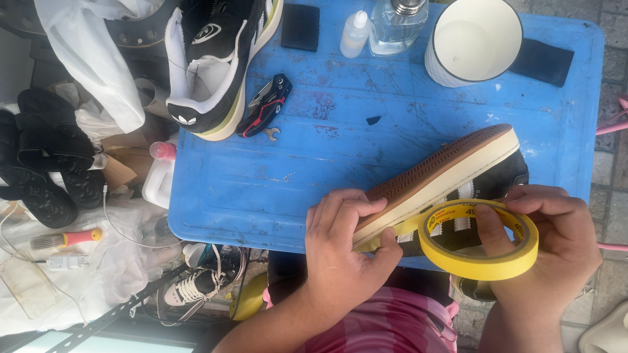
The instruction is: The person applies yellow masking tape along the edge of a black and white sneaker's sole. They carefully wrap the tape around the perimeter of the shoe, smoothing it down with their fingers to ensure it adheres properly.
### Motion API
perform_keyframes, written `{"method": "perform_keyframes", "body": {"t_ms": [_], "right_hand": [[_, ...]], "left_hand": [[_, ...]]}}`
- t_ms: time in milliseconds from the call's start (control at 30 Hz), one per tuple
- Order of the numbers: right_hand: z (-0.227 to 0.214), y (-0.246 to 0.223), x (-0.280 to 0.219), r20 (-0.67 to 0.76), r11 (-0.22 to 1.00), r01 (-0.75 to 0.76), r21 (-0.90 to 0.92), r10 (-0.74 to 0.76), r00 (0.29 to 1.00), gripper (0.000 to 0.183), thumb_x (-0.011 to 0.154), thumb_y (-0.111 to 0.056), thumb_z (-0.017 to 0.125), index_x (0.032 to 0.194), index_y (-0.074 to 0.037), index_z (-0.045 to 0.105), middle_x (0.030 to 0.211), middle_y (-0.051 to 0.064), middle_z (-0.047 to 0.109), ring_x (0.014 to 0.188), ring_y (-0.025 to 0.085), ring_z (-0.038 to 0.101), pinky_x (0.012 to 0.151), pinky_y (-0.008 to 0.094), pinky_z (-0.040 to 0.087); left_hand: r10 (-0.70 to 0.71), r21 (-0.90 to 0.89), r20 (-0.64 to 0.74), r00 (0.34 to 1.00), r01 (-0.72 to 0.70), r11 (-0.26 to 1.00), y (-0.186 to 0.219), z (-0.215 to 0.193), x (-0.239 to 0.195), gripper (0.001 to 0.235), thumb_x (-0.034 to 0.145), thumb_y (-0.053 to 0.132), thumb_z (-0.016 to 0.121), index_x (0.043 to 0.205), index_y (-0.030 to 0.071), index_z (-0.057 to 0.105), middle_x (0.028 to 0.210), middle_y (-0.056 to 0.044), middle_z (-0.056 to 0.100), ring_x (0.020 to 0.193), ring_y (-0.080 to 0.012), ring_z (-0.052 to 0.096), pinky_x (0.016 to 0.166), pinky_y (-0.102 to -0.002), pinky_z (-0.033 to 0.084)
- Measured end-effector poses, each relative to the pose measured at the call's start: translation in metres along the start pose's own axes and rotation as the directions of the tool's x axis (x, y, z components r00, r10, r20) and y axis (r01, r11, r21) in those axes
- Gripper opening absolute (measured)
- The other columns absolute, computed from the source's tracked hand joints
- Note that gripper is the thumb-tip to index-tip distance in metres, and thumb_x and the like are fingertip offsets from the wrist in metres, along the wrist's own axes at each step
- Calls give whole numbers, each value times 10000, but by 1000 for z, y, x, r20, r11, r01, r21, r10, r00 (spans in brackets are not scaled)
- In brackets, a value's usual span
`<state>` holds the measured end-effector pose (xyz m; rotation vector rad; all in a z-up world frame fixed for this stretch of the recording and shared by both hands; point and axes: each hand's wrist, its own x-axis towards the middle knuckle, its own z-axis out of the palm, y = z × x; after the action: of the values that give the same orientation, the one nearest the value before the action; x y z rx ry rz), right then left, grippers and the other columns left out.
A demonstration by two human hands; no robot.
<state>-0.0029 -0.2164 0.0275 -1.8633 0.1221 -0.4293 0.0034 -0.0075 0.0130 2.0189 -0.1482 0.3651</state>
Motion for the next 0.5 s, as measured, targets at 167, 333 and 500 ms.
{"method": "perform_keyframes", "body": {"t_ms": [167, 333, 500], "right_hand": [[3, -1, 1, -9, 999, -25, 28, 25, 1000, 275, 950, 44, 784, 1091, -11, 554, 1129, 111, 634, 993, 96, 636, 919, 219, 562], [6, 0, 3, -23, 1000, 0, 23, 0, 1000, 278, 939, 48, 781, 1078, -14, 548, 1125, 113, 632, 980, 92, 628, 903, 220, 560], [6, 1, 2, -21, 999, -3, 38, 4, 1000, 272, 939, 57, 774, 1076, -12, 549, 1127, 115, 631, 972, 92, 628, 897, 222, 560]], "left_hand": [[26, 19, -33, 999, -25, 999, -1, 4, 2, 358, 776, 139, 786, 1085, 94, 612, 1075, -100, 658, 969, -270, 671, 851, -401, 473], [46, 51, -38, 998, -44, 998, -2, 6, 2, 377, 767, 151, 799, 1080, 87, 598, 1057, -99, 660, 940, -282, 666, 842, -416, 469], [40, 50, -19, 999, -40, 998, -1, 5, 3, 380, 763, 140, 789, 1080, 83, 589, 1059, -104, 654, 942, -289, 669, 850, -422, 473]]}}
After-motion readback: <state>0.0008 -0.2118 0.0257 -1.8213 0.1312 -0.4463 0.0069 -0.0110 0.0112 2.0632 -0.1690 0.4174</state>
